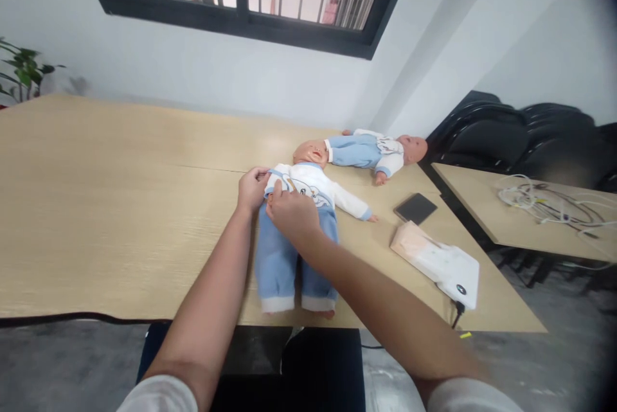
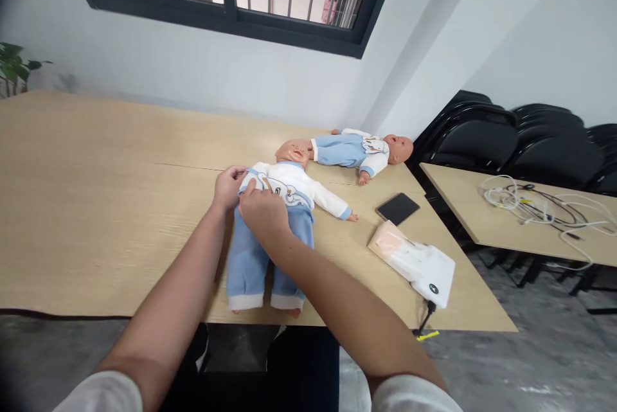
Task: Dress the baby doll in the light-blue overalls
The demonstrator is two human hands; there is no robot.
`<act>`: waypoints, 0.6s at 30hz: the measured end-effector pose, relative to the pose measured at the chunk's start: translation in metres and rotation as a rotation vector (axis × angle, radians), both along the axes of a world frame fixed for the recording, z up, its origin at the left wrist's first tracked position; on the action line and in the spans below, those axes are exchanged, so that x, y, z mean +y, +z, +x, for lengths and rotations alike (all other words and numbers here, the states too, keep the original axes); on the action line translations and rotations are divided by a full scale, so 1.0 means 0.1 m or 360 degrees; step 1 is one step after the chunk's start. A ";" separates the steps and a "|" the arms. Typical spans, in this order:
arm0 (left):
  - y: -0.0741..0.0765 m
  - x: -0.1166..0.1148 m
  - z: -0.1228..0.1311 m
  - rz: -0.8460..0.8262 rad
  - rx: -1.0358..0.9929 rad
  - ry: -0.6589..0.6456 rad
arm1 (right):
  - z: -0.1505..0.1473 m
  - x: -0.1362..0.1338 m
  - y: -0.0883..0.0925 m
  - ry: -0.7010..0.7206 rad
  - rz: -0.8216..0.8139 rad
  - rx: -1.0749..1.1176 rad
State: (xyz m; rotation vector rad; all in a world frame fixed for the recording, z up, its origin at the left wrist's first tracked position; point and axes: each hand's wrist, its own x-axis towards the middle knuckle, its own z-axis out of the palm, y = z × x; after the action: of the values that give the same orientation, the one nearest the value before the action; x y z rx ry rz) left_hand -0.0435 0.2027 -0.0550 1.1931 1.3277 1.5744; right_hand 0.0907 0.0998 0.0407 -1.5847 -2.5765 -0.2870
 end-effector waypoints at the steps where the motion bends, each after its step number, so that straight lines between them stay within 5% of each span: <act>1: 0.01 0.04 -0.01 -0.0003 0.0036 -0.0001 | 0.00 -0.02 -0.01 0.0018 -0.0001 0.0009; 11: 0.00 0.43 -0.04 0.0052 0.0128 -0.0130 | -0.10 -0.32 -0.11 0.0202 -0.0217 0.0147; 18: -0.14 0.37 -0.09 0.0026 -0.0022 -0.0264 | -0.12 -0.42 -0.16 0.0304 -0.0280 0.0129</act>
State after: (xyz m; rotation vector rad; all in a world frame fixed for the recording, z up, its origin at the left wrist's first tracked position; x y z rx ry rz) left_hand -0.0521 0.2400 -0.0690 1.2662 1.1773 1.4752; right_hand 0.0787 0.0580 0.0247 -1.3525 -2.7275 0.0209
